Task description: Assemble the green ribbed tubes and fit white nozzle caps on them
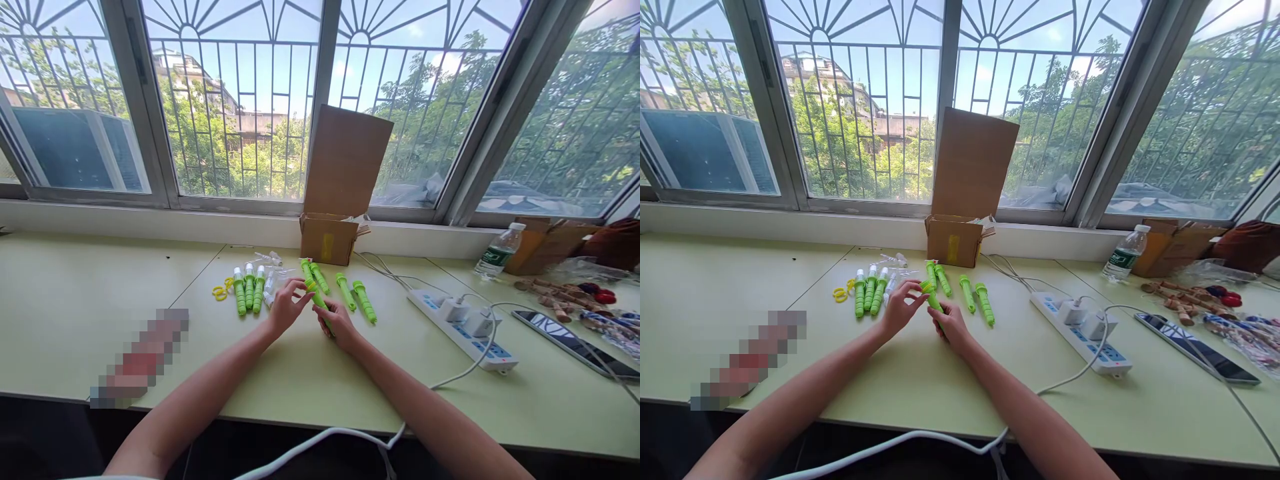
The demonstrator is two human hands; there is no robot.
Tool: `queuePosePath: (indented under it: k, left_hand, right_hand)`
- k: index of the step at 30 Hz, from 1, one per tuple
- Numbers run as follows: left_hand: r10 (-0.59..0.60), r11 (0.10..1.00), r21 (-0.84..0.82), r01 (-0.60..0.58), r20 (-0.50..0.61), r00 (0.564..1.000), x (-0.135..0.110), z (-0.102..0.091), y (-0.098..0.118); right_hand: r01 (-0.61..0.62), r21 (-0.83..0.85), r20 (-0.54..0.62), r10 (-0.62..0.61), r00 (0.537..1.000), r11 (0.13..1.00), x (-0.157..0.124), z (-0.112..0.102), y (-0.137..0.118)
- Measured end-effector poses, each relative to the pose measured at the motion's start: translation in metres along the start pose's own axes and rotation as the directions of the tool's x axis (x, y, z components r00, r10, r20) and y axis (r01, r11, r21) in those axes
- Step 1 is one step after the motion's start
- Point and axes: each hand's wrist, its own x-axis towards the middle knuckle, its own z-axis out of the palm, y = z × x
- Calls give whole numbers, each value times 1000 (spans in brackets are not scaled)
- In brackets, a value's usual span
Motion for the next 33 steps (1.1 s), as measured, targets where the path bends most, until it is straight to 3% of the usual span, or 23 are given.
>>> queuePosePath:
  k: [24,33]
  left_hand:
    - [0,1000,6,0,-2,1000,0,0,-1]
    - [13,1000,17,-13,8,1000,0,-1,-3]
  right_hand:
    - [-13,38,-31,14,999,999,-1,-1,-2]
    - [33,25,-120,-29,992,999,0,1,-1]
